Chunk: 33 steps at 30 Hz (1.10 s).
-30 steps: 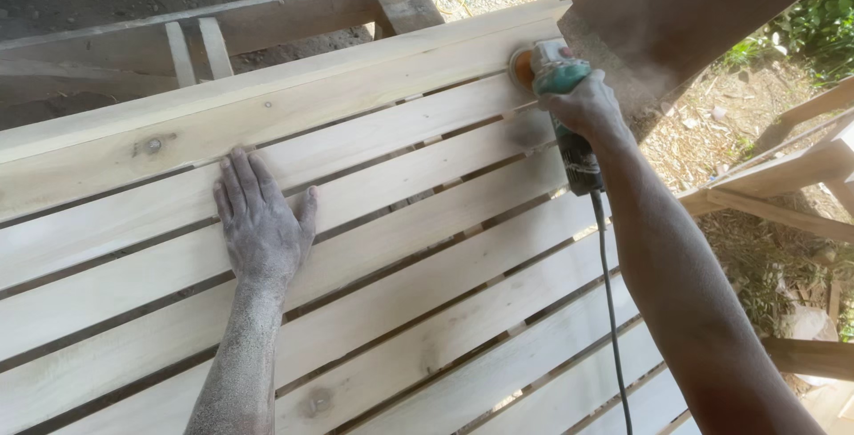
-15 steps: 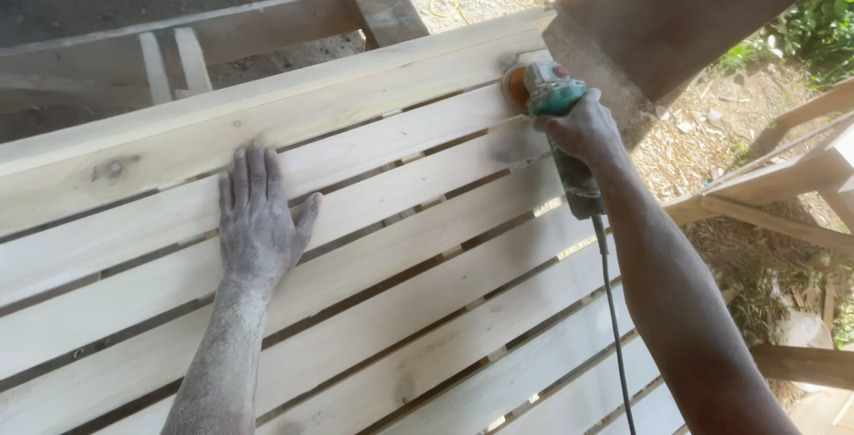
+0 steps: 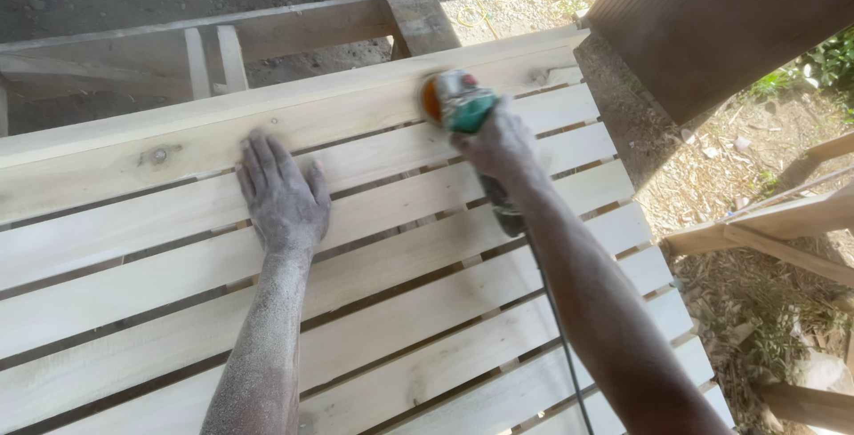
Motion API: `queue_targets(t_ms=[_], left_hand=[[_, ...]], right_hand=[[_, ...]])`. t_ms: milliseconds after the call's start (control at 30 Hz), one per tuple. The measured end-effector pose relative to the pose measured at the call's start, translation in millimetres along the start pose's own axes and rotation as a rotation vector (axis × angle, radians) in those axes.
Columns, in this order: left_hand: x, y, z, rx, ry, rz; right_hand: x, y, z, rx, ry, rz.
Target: The person sands the surface of a wooden slatted structure using a handheld power sander, moving the tool across the slats while using their other hand to stabilize the work.
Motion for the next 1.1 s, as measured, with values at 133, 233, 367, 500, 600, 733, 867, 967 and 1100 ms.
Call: queue_targets(t_ms=[133,233,367,500,600,733,867,967,1100], left_hand=[[-5.7,-27.3,10.9,-0.165,0.077,0.142],[-17.8,-52.8,15.8,-0.197,0.164,0.160],[-31.4,-116.0,33.7,-0.354,0.090,0.114],[-55.0,-154.5,30.2,-0.408,0.017,0.094],[-60.7,-156.4,25.8,-0.292,0.003,0.023],[-54.1,-148.7,18.3,-0.190,-0.006,-0.071],[-43.4,-134.5,9.5,-0.058,-0.086,-0.122],[-39.3,-124.1,5.6,-0.025,-0.088,-0.136],[-34.9,-113.6,3.3,-0.095,-0.095,-0.112]], right_hand=[[65.8,-109.9,58.7,-0.310,-0.074,0.053],[115.3,-163.6,87.7,-0.401,-0.181,-0.048],[146.7,-188.0,100.1,-0.508,-0.189,0.067],[122.1,-162.9,69.9,-0.443,-0.183,0.072],[95.1,-113.8,39.6,-0.350,-0.178,0.115],[21.5,-45.4,-4.1,-0.306,-0.023,0.246],[-55.7,54.1,-35.8,0.027,0.022,0.054],[-102.6,119.9,-48.2,0.266,0.058,0.025],[-138.6,152.0,-63.2,0.199,0.183,0.138]])
Point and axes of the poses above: each hand's wrist, its own z-axis away from the middle knuckle, its own x-axis out of the palm, y = z × x, the point moved 10 cm from there along -z, towards the middle knuckle, and after that the axes turned 3 degrees about -y, right-handed, at the moved point
